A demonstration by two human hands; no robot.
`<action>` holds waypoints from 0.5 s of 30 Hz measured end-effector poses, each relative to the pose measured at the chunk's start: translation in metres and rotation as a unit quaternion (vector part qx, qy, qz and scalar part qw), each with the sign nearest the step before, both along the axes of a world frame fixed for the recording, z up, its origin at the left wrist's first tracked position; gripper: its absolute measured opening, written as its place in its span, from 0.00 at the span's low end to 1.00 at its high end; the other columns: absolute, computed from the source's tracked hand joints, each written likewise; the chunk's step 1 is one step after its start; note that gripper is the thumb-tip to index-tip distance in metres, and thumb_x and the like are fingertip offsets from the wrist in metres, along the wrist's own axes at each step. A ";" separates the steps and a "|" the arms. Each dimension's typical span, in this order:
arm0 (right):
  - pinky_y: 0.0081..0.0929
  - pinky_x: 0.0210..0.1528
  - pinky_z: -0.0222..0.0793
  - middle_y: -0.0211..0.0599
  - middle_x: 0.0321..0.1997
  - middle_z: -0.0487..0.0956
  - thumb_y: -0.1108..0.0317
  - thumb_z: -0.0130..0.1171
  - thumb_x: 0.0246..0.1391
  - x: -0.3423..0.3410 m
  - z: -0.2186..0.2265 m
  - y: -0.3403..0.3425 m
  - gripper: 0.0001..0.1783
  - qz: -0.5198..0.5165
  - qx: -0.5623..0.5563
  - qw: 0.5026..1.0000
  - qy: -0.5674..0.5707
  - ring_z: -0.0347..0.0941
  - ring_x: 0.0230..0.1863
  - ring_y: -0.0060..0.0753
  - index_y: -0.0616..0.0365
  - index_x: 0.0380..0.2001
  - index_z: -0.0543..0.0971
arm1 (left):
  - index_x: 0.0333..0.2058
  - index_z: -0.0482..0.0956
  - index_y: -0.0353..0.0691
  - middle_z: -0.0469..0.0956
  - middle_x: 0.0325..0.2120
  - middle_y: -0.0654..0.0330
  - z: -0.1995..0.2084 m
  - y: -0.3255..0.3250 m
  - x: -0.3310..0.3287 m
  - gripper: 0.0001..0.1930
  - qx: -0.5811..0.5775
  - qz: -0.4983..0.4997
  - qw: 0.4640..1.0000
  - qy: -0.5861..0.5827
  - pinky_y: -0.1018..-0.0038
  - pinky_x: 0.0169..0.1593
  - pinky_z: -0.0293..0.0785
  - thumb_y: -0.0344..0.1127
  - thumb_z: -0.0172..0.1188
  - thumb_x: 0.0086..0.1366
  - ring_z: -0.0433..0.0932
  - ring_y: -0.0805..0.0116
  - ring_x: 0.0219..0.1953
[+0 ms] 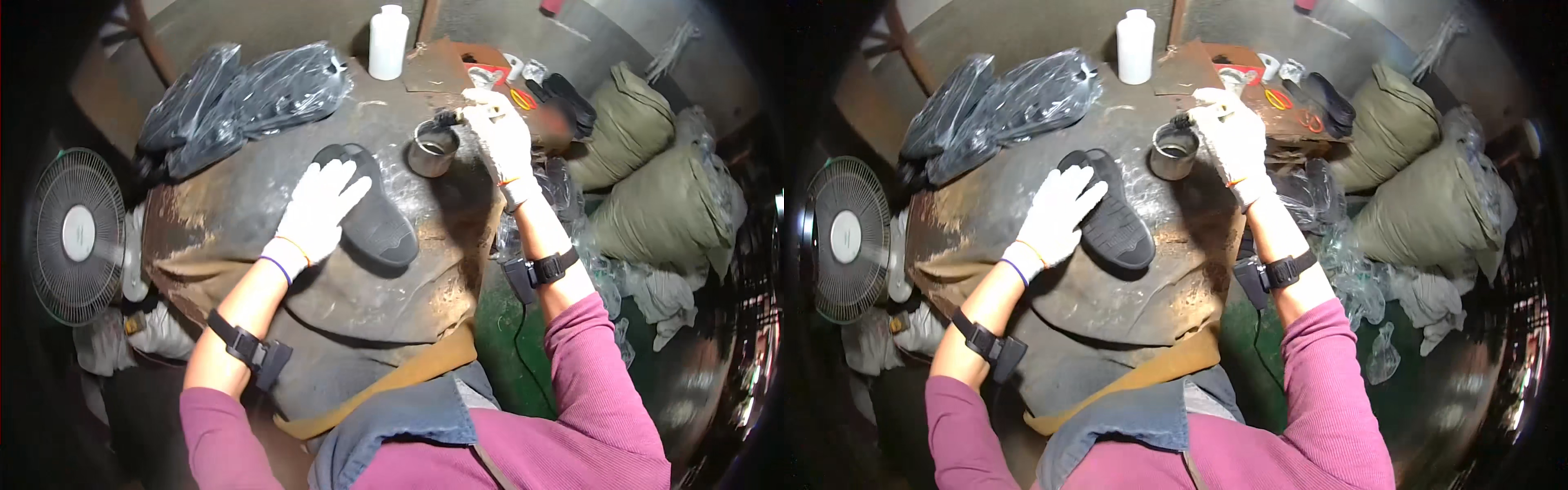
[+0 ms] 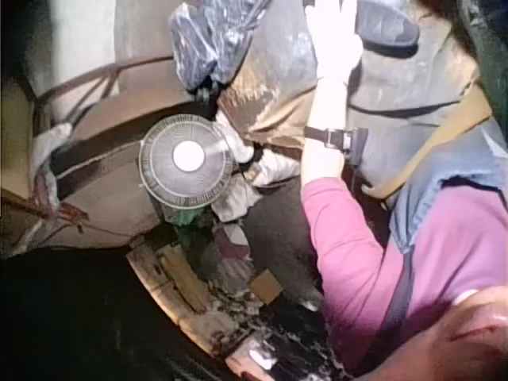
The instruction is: Apply adhesive or cleaning liquid to the bottom of shoe soles using a brush.
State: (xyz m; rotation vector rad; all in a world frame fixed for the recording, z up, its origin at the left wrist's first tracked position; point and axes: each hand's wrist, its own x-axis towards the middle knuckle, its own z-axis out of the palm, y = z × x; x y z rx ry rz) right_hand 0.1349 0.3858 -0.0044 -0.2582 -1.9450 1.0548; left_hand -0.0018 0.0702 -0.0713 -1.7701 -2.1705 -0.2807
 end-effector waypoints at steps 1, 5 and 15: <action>0.30 0.44 0.79 0.39 0.34 0.88 0.60 0.70 0.57 0.003 -0.007 0.005 0.14 -0.034 0.058 0.997 -0.036 0.85 0.37 0.34 0.49 0.45 0.89 | 0.70 0.71 0.47 0.67 0.71 0.47 0.003 0.006 -0.009 0.43 -0.025 -0.024 0.999 0.027 0.46 0.78 0.53 0.26 0.67 0.52 0.62 0.43 0.74; 0.37 0.47 0.80 0.40 0.38 0.89 0.54 0.67 0.56 -0.004 0.005 0.042 0.13 -0.028 0.174 0.961 -0.215 0.86 0.40 0.43 0.44 0.42 0.90 | 0.68 0.72 0.46 0.69 0.70 0.49 0.039 0.051 -0.028 0.40 -0.097 -0.091 0.990 0.043 0.46 0.78 0.53 0.27 0.66 0.52 0.63 0.46 0.74; 0.43 0.51 0.77 0.35 0.40 0.90 0.51 0.64 0.55 -0.044 -0.003 0.053 0.14 -0.018 0.211 0.930 -0.302 0.84 0.44 0.48 0.41 0.40 0.91 | 0.65 0.75 0.44 0.78 0.61 0.49 0.085 0.072 -0.044 0.41 -0.184 -0.116 0.976 -0.008 0.45 0.78 0.53 0.29 0.67 0.47 0.68 0.50 0.71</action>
